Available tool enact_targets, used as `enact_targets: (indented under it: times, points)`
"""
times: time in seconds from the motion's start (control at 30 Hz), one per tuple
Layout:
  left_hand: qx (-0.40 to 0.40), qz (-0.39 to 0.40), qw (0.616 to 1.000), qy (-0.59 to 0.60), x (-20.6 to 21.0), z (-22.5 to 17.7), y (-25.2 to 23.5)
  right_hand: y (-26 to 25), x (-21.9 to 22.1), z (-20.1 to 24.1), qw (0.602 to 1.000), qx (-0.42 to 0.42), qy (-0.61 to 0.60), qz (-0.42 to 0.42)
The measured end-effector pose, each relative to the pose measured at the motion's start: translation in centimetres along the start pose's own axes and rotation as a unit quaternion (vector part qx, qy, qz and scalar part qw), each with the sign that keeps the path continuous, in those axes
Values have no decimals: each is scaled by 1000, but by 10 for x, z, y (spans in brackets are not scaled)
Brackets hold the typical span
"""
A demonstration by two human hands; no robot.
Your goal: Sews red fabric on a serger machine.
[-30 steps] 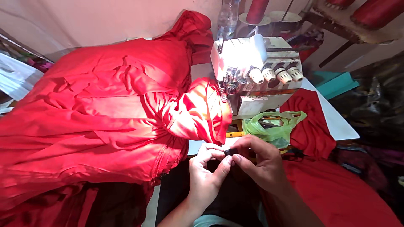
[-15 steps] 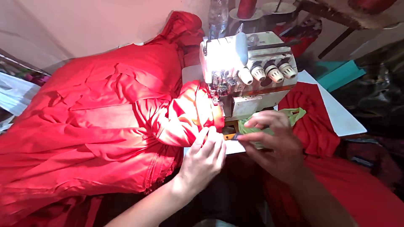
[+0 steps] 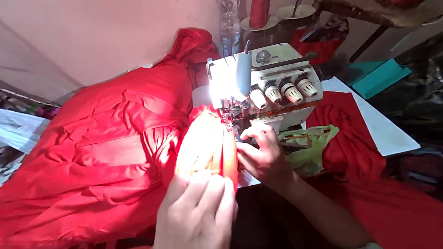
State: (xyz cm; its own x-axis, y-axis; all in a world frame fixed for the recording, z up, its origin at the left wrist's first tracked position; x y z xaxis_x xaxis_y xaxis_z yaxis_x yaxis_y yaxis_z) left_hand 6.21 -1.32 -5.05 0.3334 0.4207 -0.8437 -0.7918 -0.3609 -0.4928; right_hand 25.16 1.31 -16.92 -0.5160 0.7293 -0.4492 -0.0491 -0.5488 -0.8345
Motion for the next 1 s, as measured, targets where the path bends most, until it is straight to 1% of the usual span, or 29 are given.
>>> enact_targets:
  times: [0.07, 0.17, 0.27, 0.5, 0.67, 0.77, 0.9, 1.0]
  points:
    - [8, 25, 996, 79, 4, -5, 2, 3, -3, 4, 999, 31, -9, 20]
    - [29, 27, 992, 123, 14, -7, 8, 10, -6, 5, 998, 54, -6, 41]
    - [39, -2, 989, 142, 21, -6, 11, 14, -6, 6, 997, 48, 4, 59]
    - [36, -5, 988, 151, 17, -5, 4, 19, -4, 10, 994, 46, 22, 94]
    - [48, 2, 986, 158, 16, -4, 1, 21, -2, 9, 995, 49, 19, 83]
    - [43, -1, 987, 158, 17, -4, 1, 20, 0, 7, 997, 45, 3, 69]
    - [40, -2, 987, 155, 16, -4, 1, 18, -1, 9, 997, 38, 0, 68]
    - [47, -2, 989, 143, 17, -6, 2, 19, 0, 9, 996, 51, 1, 70]
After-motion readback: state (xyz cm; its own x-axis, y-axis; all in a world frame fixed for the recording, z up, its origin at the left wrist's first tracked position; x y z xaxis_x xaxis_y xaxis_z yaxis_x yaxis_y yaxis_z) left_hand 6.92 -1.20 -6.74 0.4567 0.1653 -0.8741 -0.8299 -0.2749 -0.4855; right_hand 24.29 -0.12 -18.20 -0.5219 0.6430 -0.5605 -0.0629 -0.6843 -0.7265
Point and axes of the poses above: each hand's wrist, its own y-axis away from the middle knuckle, its own x-axis out of the palm, z = x × y, the point moved 1 cm from there along -y, towards the middle knuckle, and after that the axes turned 3 degrees about x, right-handed, at the moved point
